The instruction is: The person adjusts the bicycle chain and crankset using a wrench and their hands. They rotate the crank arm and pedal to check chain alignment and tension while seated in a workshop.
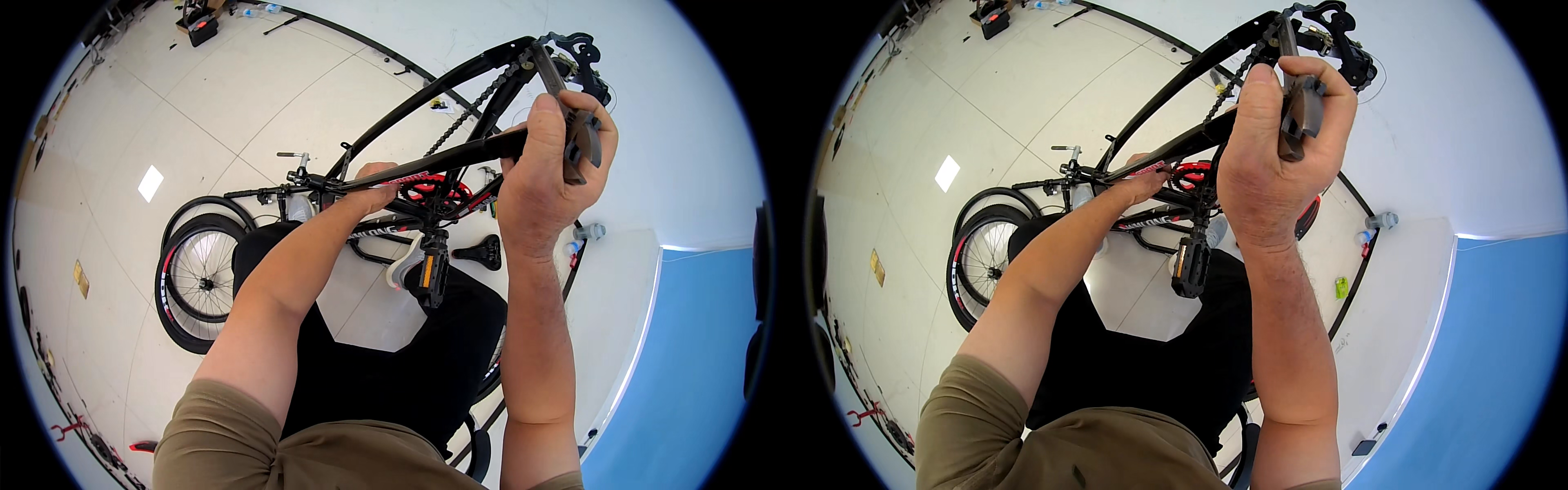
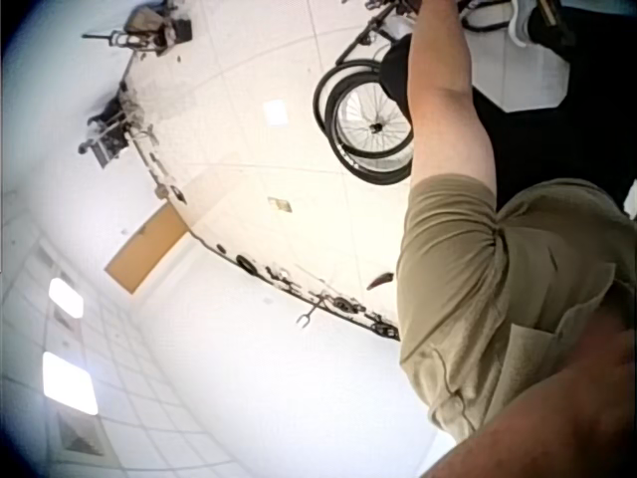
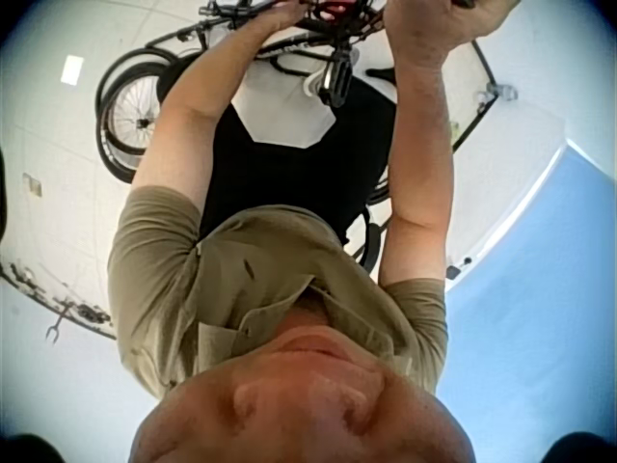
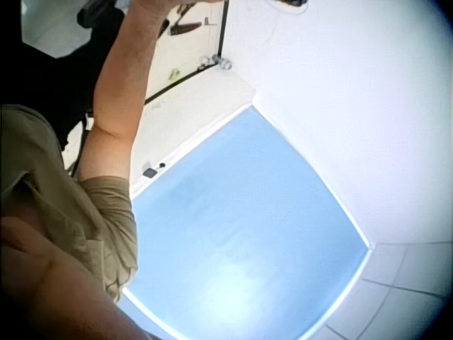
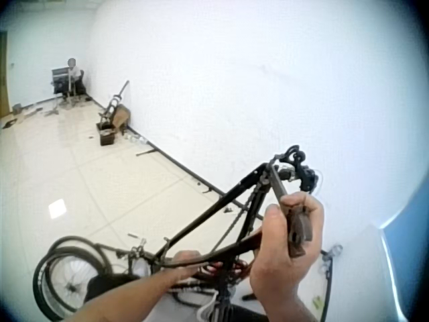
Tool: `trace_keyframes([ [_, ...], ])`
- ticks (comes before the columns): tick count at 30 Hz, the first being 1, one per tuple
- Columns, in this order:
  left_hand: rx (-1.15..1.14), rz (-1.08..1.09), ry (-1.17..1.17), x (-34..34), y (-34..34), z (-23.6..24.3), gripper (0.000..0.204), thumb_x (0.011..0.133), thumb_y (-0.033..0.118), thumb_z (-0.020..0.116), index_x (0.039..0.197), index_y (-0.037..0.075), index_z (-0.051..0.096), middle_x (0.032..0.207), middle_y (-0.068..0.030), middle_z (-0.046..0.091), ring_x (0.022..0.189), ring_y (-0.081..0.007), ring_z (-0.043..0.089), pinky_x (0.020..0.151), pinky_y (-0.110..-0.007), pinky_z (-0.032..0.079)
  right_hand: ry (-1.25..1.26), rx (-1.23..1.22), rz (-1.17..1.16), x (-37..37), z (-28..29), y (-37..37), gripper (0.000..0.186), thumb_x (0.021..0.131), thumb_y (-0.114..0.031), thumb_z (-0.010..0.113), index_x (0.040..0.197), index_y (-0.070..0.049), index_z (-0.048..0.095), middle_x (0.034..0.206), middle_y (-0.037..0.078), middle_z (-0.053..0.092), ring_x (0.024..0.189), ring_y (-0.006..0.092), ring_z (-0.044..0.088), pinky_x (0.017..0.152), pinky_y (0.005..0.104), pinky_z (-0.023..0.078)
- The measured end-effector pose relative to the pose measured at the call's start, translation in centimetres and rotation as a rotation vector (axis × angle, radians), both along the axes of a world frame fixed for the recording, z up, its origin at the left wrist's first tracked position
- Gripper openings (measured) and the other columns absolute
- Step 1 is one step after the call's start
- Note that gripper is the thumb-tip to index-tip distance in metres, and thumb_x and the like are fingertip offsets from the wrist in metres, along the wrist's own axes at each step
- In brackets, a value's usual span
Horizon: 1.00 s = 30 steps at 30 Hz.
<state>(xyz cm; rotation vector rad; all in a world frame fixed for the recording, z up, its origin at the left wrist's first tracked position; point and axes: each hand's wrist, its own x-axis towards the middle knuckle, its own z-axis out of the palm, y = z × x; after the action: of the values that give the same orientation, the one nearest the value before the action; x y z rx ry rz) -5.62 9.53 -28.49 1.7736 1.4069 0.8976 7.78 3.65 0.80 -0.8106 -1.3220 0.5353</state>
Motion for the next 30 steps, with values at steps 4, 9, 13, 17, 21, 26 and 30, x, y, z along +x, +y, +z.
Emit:
trace_keyframes([
  [4, -0.033, 0.028, 0.009, 0.1, -0.2, 0.8, 0.011, 0.084, 0.011, 0.065, 0.093, 0.006, 0.067, 0.089, -0.0201, 0.069, 0.088, -0.0412, 0.067, 0.078, -0.045, 0.054, -0.011, 0.002, -0.015, 0.1, -0.1, 0.0, 0.02, 0.097, -0.006, 0.065, 0.112, -0.003, 0.053, 0.082, -0.002, 0.055, 0.066, 0.0011, 0.048, 0.055, 0.0181, 0.038],
  [9, -0.067, 0.025, 0.026, 0.2, -0.1, 0.9, 0.013, 0.083, 0.012, 0.065, 0.095, 0.006, 0.067, 0.091, -0.0212, 0.069, 0.09, -0.0417, 0.066, 0.08, -0.045, 0.054, -0.007, 0.015, -0.018, 0.0, -0.1, 0.1, 0.019, 0.096, -0.005, 0.065, 0.112, -0.003, 0.054, 0.081, -0.002, 0.055, 0.065, 0.001, 0.047, 0.055, 0.0181, 0.038],
  [13, -0.004, -0.01, 0.054, 0.0, 0.2, -0.2, 0.013, 0.081, 0.01, 0.063, 0.093, 0.005, 0.065, 0.092, -0.0224, 0.068, 0.092, -0.0426, 0.065, 0.081, -0.046, 0.053, 0.0, 0.022, 0.0, -0.1, 0.0, 0.2, 0.019, 0.095, -0.004, 0.065, 0.111, -0.003, 0.054, 0.081, -0.002, 0.054, 0.064, 0.0011, 0.047, 0.054, 0.0184, 0.037],
  [17, -0.082, 0.046, 0.063, 0.8, 0.2, 0.4, 0.013, 0.082, 0.01, 0.06, 0.093, 0.004, 0.064, 0.095, -0.0225, 0.067, 0.093, -0.0437, 0.064, 0.08, -0.046, 0.053, 0.015, 0.031, 0.02, 0.2, -0.2, 0.2, 0.019, 0.095, -0.003, 0.065, 0.111, -0.003, 0.054, 0.08, -0.002, 0.054, 0.063, 0.0011, 0.047, 0.054, 0.0184, 0.037],
  [21, -0.075, 0.062, 0.07, 0.7, 0.9, -1.6, 0.016, 0.084, 0.006, 0.053, 0.095, 0.004, 0.064, 0.096, -0.0228, 0.067, 0.095, -0.0447, 0.064, 0.082, -0.047, 0.053, 0.036, 0.046, 0.043, -0.3, -0.1, 0.3, 0.019, 0.095, -0.003, 0.065, 0.111, -0.004, 0.054, 0.078, -0.003, 0.053, 0.063, 0.0008, 0.047, 0.053, 0.0182, 0.037],
  [26, -0.268, 0.012, 0.055, 1.0, 1.6, -2.2, 0.014, 0.093, 0.015, 0.056, 0.103, 0.006, 0.06, 0.096, -0.0138, 0.063, 0.094, -0.0289, 0.06, 0.089, -0.039, 0.047, 0.012, 0.096, 0.004, 0.0, -0.6, 0.6, 0.017, 0.095, -0.003, 0.065, 0.108, -0.004, 0.055, 0.076, -0.005, 0.05, 0.06, 0.0002, 0.042, 0.052, 0.0183, 0.036],
  [30, -0.396, -0.002, 0.034, 0.3, 2.5, -2.9, 0.016, 0.098, 0.016, 0.059, 0.11, 0.007, 0.06, 0.098, -0.0055, 0.063, 0.096, -0.0157, 0.058, 0.091, -0.031, 0.045, -0.083, 0.153, -0.019, 0.4, -0.5, 0.8, 0.019, 0.097, -0.005, 0.065, 0.113, -0.003, 0.055, 0.079, 0.001, 0.061, 0.062, 0.0039, 0.056, 0.052, 0.0188, 0.043],
])
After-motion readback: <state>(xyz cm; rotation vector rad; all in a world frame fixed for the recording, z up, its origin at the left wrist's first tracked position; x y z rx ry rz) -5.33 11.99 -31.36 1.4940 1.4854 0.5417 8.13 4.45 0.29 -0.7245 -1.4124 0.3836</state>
